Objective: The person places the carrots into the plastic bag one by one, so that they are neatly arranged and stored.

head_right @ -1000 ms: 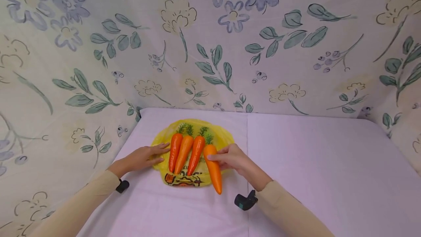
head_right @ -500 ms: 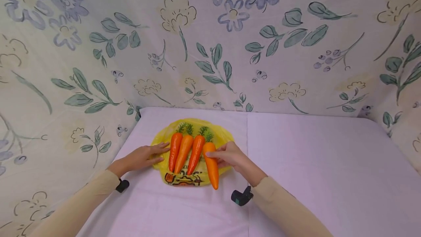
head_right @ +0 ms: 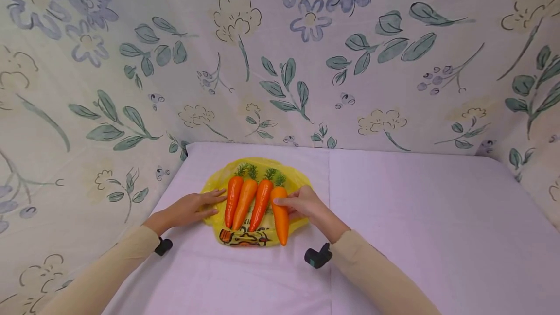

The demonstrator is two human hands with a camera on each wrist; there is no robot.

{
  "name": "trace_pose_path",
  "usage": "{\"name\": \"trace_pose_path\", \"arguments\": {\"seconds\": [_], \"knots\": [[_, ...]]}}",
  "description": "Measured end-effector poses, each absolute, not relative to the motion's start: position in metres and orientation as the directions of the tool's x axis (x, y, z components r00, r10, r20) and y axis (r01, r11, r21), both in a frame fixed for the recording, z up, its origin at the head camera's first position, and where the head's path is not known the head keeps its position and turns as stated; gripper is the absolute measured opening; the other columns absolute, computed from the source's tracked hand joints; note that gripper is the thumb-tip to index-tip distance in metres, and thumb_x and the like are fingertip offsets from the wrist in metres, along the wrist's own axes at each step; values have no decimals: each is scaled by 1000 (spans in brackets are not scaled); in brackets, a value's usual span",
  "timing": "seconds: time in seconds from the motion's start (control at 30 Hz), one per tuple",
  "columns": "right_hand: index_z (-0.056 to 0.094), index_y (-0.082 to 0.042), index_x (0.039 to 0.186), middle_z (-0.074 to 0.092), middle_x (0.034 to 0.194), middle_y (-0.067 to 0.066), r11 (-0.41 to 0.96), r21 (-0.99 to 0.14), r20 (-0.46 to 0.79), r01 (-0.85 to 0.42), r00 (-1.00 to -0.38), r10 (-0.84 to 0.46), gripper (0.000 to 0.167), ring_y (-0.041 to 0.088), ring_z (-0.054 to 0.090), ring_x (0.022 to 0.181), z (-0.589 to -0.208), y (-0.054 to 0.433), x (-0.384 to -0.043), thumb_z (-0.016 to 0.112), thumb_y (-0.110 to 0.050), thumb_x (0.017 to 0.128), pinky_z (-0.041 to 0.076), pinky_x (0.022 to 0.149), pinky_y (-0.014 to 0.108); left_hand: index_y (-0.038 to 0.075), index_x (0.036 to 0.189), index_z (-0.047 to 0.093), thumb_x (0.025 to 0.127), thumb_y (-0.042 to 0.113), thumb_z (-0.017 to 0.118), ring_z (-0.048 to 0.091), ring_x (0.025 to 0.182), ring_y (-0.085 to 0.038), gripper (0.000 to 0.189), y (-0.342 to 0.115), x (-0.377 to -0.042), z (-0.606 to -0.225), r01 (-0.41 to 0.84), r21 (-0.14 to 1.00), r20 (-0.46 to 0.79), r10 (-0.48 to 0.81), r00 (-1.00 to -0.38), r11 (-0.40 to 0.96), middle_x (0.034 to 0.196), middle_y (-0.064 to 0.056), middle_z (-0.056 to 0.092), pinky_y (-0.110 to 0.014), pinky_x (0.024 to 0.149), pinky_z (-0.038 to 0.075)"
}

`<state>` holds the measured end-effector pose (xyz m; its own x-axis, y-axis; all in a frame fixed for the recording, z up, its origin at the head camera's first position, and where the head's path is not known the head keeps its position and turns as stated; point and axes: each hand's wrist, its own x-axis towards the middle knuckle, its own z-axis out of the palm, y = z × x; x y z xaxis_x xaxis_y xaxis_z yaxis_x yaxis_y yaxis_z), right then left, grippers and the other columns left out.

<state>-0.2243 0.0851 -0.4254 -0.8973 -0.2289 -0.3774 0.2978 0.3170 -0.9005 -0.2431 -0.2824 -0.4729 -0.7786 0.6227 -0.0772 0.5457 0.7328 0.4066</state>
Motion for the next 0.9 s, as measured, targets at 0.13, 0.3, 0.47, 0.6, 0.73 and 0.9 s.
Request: {"name": "trace_pose_path", "arguments": {"seconds": [0.13,0.3,0.47,0.6,0.73,0.9], "knots": [[67,7,90,69,79,11,325,-900,-369,291,-904,-213,31,20,69,69,-428,83,-227,80,-20,87,60,71,35,17,148,50,102,38,58,31,146,-24,52,-283,-243,-473,547,407,-75,624,-778,731,159,-2,35,-50,115,30],[66,7,87,70,79,11,336,-896,-364,289,-912,-188,31,21,70,69,-432,80,-232,80,-21,87,60,71,36,17,148,50,102,39,57,31,146,-25,52,-283,-245,-474,550,406,-73,626,-777,730,158,-2,35,-50,115,30],[64,6,90,69,81,11,335,-897,-357,288,-919,-164,33,22,71,70,-434,78,-235,80,-22,87,60,71,36,17,148,50,102,39,57,30,146,-24,52,-283,-245,-474,550,397,-80,624,-777,735,159,-2,34,-49,115,30],[65,8,95,69,81,13,345,-899,-335,269,-931,-146,36,23,71,69,-436,75,-236,80,-24,87,60,71,37,17,148,50,102,39,57,30,146,-24,52,-283,-245,-474,545,396,-84,620,-780,739,159,-3,34,-50,115,30],[65,8,96,69,81,13,361,-897,-318,254,-939,-131,36,22,70,67,-437,72,-236,80,-24,87,60,70,38,17,148,50,102,39,57,30,146,-25,52,-283,-244,-475,539,402,-85,616,-783,740,159,-3,34,-50,115,30],[62,3,86,67,78,12,353,-899,-314,259,-943,-108,32,22,70,65,-438,69,-236,81,-23,86,60,69,37,15,148,51,101,38,58,31,145,-26,52,-284,-244,-477,555,399,-67,627,-776,730,158,-4,35,-51,114,31]]}}
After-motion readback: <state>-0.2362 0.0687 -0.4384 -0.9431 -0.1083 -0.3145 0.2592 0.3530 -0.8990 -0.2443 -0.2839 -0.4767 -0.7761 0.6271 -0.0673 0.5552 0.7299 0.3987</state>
